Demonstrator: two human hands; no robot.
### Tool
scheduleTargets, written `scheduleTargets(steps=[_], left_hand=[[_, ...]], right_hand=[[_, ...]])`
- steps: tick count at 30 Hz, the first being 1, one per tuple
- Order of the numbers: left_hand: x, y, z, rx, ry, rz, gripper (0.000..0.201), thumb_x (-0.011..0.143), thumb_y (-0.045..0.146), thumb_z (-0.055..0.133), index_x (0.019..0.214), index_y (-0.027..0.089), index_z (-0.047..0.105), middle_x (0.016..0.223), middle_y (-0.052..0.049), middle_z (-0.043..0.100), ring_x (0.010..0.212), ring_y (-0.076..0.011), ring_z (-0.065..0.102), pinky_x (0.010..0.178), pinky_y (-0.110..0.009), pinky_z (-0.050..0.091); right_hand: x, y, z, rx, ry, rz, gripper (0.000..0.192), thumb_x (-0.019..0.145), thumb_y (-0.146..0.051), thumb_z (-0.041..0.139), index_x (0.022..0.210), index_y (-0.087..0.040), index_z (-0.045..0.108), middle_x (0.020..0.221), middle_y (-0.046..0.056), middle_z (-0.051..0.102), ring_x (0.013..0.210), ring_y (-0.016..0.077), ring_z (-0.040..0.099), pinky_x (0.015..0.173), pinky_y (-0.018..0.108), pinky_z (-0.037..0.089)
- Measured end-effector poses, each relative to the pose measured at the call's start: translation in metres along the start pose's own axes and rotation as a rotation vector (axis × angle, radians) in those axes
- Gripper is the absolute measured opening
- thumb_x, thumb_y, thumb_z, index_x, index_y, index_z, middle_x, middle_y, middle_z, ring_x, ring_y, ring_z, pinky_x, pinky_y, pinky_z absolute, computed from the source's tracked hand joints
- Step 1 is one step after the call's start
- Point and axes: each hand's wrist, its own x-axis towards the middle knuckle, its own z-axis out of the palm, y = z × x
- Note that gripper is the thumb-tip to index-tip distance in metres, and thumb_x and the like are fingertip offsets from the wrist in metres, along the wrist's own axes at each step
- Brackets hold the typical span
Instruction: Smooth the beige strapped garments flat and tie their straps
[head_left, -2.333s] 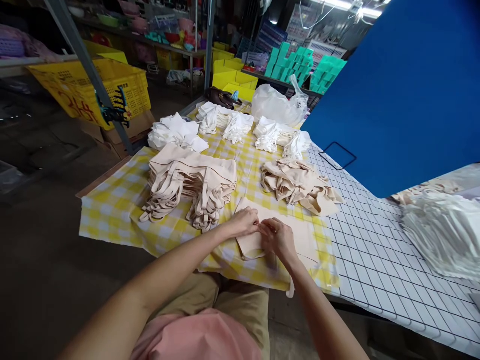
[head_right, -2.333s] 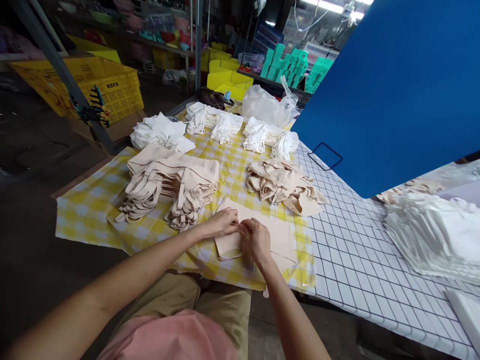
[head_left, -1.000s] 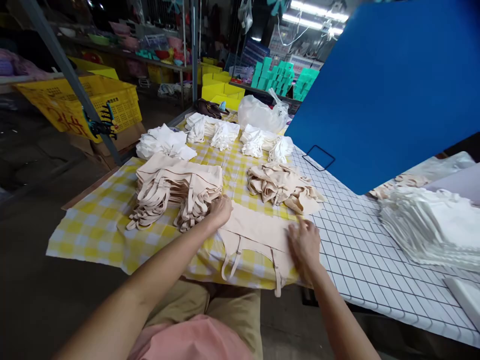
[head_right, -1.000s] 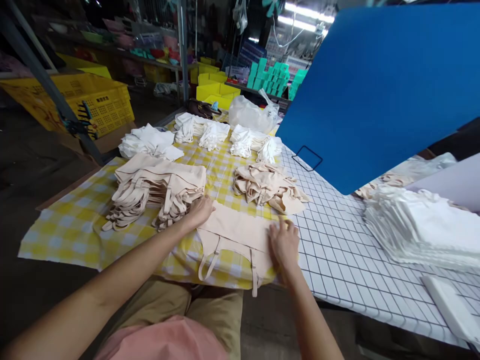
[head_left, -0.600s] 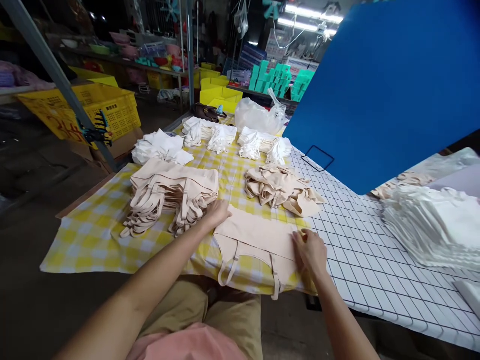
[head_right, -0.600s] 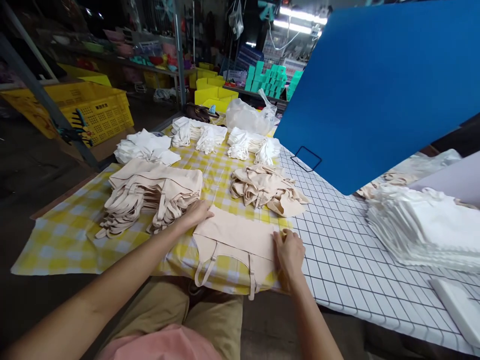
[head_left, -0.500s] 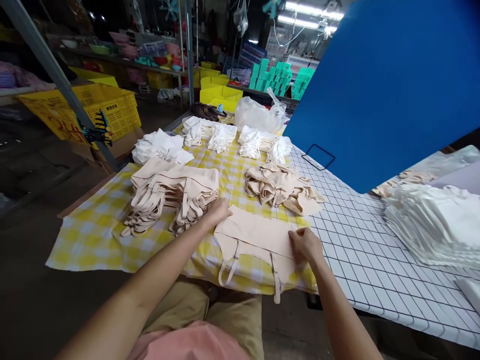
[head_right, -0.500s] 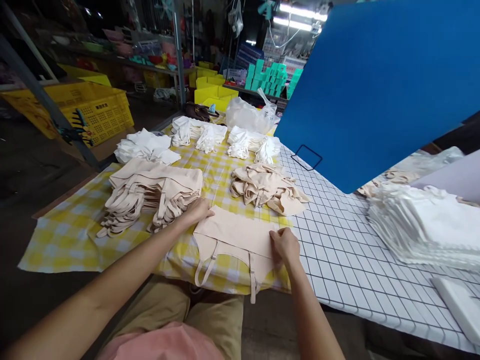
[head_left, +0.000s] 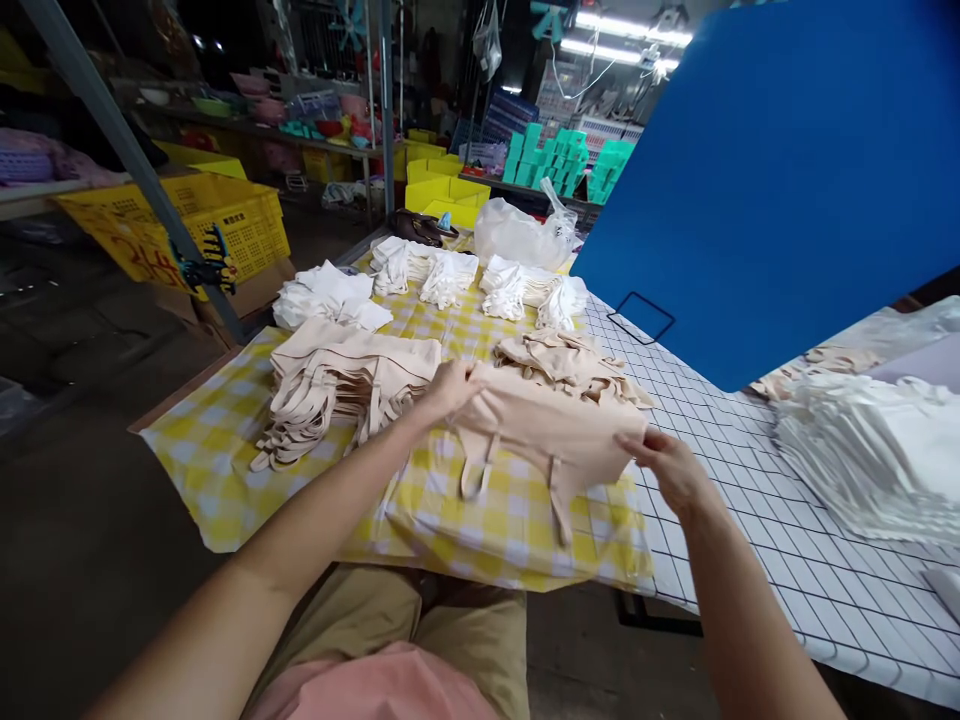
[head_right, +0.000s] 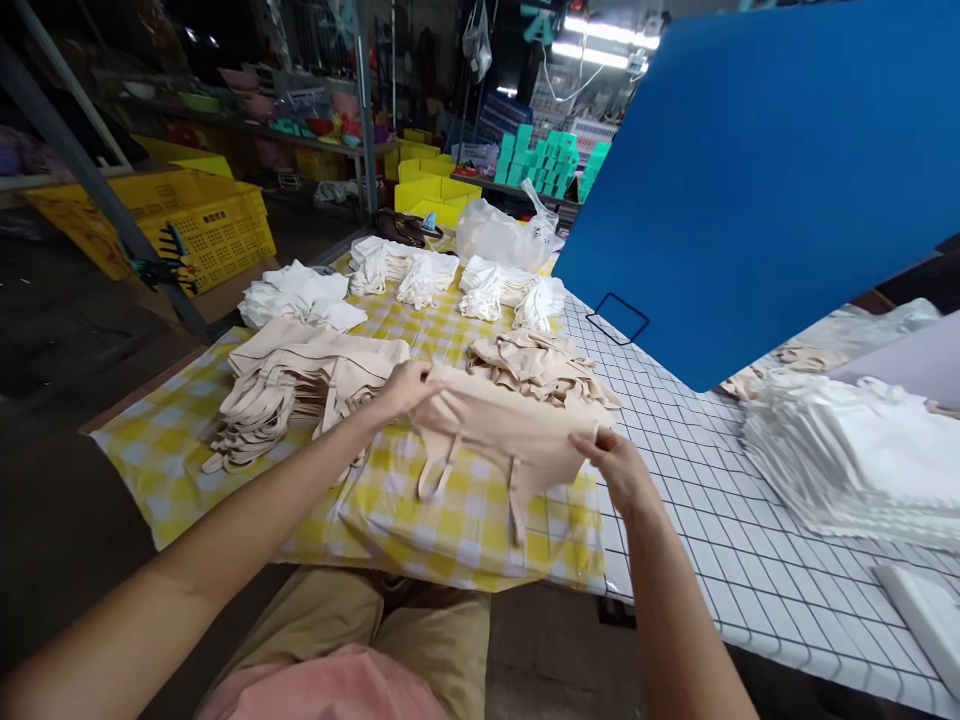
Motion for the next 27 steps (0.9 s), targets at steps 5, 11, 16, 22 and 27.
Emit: scheduleTargets(steps=[5,11,16,22,27], left_hand=[[-0.003,0.012,-0.026,-0.161,0.344,0.345,0.009,0.072,0.019,0.06,0.064,0.014,0.06,0.07,0.002,0.053,0.069,-0.0118,0.052,0.064,-0.021,0.04],[-0.069,-0.042,0.001,0.23,0.186,0.572,0.018,0.074,0.0,0.047,0.07,0.015,0.055,0.081,-0.002,0.057,0.084,-0.0163,0.053,0.083,-0.032,0.042],[-0.118,-0.076,0.017,0.432,-0.081,0.693,0.02,0.073,-0.002,0.044,0.074,0.017,0.052,0.087,-0.005,0.06,0.091,-0.0181,0.054,0.09,-0.036,0.041],[-0.126,-0.082,0.014,0.38,-0.106,0.667,0.023,0.076,0.002,0.045,0.091,0.015,0.056,0.101,-0.009,0.06,0.099,-0.0187,0.056,0.09,-0.033,0.046],[-0.123,-0.086,0.016,0.41,-0.152,0.703,0.03,0.078,0.003,0.045,0.098,0.017,0.063,0.116,-0.01,0.059,0.112,-0.0212,0.053,0.095,-0.037,0.046]], right_hand=[[-0.013,-0.019,-0.021,0.013,0.176,-0.262,0.033,0.057,-0.046,0.071,0.075,-0.02,0.063,0.084,0.005,0.063,0.071,0.0177,0.053,0.056,0.027,0.042],[-0.056,0.045,0.001,-0.262,-0.116,-0.411,0.012,0.069,-0.033,0.061,0.07,-0.021,0.058,0.105,0.008,0.06,0.096,0.0242,0.057,0.074,0.035,0.048],[-0.09,0.093,0.016,-0.442,-0.225,-0.468,0.01,0.074,-0.019,0.047,0.079,-0.022,0.055,0.109,0.009,0.062,0.105,0.023,0.057,0.081,0.035,0.048],[-0.102,0.101,0.013,-0.572,-0.218,-0.529,0.031,0.08,-0.017,0.042,0.101,-0.026,0.063,0.113,0.007,0.062,0.116,0.0235,0.052,0.085,0.037,0.049],[-0.106,0.108,0.014,-0.519,-0.178,-0.524,0.027,0.083,-0.023,0.045,0.094,-0.026,0.07,0.112,0.008,0.063,0.116,0.0253,0.052,0.086,0.039,0.05]])
